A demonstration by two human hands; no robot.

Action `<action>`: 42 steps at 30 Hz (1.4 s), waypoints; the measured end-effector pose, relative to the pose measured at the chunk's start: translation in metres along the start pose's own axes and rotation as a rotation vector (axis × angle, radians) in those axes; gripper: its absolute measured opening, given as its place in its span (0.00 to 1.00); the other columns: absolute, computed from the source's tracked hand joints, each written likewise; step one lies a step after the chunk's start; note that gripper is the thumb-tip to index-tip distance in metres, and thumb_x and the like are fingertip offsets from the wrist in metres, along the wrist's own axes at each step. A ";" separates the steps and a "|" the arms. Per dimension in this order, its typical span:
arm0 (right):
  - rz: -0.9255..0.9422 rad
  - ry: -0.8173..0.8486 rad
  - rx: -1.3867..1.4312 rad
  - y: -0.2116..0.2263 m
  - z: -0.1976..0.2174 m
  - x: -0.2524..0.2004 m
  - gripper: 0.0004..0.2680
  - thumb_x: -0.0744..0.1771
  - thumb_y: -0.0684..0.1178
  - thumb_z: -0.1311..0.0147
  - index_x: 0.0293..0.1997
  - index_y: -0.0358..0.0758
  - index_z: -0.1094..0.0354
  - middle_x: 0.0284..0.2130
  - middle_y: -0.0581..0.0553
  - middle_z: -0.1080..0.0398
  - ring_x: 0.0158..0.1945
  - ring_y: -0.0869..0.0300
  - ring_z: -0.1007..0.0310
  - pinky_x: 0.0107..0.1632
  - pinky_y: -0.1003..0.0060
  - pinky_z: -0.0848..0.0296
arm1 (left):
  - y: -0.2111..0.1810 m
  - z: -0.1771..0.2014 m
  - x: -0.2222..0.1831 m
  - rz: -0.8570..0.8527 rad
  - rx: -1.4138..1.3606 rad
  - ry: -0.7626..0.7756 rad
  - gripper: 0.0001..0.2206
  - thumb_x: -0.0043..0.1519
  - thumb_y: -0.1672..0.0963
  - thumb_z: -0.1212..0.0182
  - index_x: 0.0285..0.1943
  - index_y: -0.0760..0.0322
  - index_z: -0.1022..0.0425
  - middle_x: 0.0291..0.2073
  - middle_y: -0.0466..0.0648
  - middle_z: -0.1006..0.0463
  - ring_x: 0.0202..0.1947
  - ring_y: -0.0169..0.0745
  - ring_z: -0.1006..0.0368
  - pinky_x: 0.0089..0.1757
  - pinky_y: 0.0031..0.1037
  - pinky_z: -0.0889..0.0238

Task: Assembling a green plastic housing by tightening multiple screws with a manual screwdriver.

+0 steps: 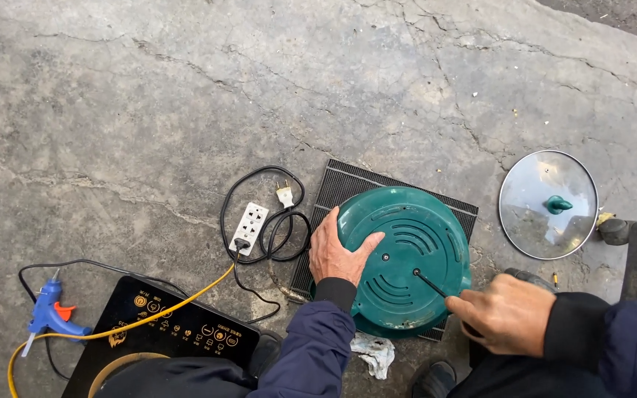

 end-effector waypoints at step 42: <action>-0.106 -0.034 0.092 0.002 0.011 0.013 0.09 0.61 0.47 0.36 0.42 0.47 0.27 0.26 0.52 0.17 0.16 0.49 0.21 0.22 0.52 0.25 | -0.004 0.000 0.023 -0.089 0.002 0.046 0.49 0.52 0.35 0.27 0.79 0.58 0.35 0.70 0.54 0.26 0.69 0.56 0.30 0.65 0.45 0.37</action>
Point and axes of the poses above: each hand's wrist, its own x-axis towards the middle knuckle, its own z-axis out of the back of the hand, y = z × x, the point moved 5 cm from there along x, towards the middle knuckle
